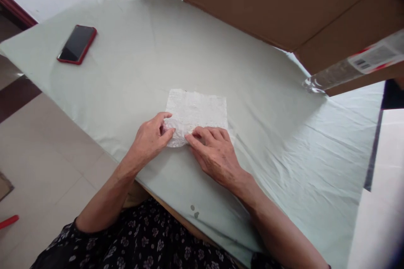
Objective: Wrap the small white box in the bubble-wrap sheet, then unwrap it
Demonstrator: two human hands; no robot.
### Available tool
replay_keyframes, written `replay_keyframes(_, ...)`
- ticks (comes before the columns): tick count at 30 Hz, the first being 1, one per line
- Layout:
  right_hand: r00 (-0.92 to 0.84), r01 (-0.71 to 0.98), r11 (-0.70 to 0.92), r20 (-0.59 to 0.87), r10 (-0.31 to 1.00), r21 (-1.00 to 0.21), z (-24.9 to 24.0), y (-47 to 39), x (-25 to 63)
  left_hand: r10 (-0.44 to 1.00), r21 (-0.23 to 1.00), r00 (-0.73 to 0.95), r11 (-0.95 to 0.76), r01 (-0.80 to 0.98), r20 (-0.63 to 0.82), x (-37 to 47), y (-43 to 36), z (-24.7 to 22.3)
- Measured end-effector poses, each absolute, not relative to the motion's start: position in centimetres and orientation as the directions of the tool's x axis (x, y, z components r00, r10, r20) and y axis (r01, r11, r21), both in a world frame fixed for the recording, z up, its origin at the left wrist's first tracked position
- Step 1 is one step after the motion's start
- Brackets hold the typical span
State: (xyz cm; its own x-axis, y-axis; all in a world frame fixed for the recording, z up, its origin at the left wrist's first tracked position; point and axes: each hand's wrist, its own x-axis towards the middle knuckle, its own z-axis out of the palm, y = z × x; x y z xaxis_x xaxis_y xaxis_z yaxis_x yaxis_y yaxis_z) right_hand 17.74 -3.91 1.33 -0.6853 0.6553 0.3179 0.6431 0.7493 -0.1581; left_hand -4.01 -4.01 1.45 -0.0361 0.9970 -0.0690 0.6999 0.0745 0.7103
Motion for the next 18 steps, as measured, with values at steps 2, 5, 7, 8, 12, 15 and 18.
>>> replay_keyframes(2,-0.677,0.652,0.741,0.32,0.663,-0.157,1.1,-4.1,17.6,0.994,0.682,-0.087,0.104,0.724,-0.059,-4.4,-4.3,1.5)
replay_keyframes(5,-0.667,0.659,0.736,0.331,0.667,-0.155,0.8,-4.2,17.5,0.984,0.665,-0.138,0.178,0.725,-0.113,-4.9,-4.9,1.7)
replay_keyframes(7,-0.664,0.658,0.736,0.341,0.666,-0.157,0.8,-4.2,17.5,0.976,0.665,-0.129,0.215,0.715,-0.177,-5.0,-5.1,1.9)
replay_keyframes(8,-0.663,0.656,0.737,0.343,0.665,-0.162,0.8,-4.2,17.5,0.973,0.665,-0.12,0.224,0.713,-0.198,-5.0,-5.2,2.0)
replay_keyframes(12,-0.662,0.65,0.738,0.342,0.667,-0.181,0.7,-4.2,17.6,0.972,0.678,-0.116,0.225,0.7,-0.203,-4.7,-5.3,1.7)
replay_keyframes(15,-0.667,0.646,0.743,0.343,0.661,-0.176,0.7,-4.1,17.6,0.975,0.736,-0.122,0.22,0.64,-0.185,-4.2,-5.3,1.2)
replay_keyframes(18,-0.67,0.647,0.744,0.341,0.66,-0.168,0.8,-4.1,17.6,0.973,0.803,-0.144,0.23,0.55,-0.18,-3.7,-5.4,0.6)
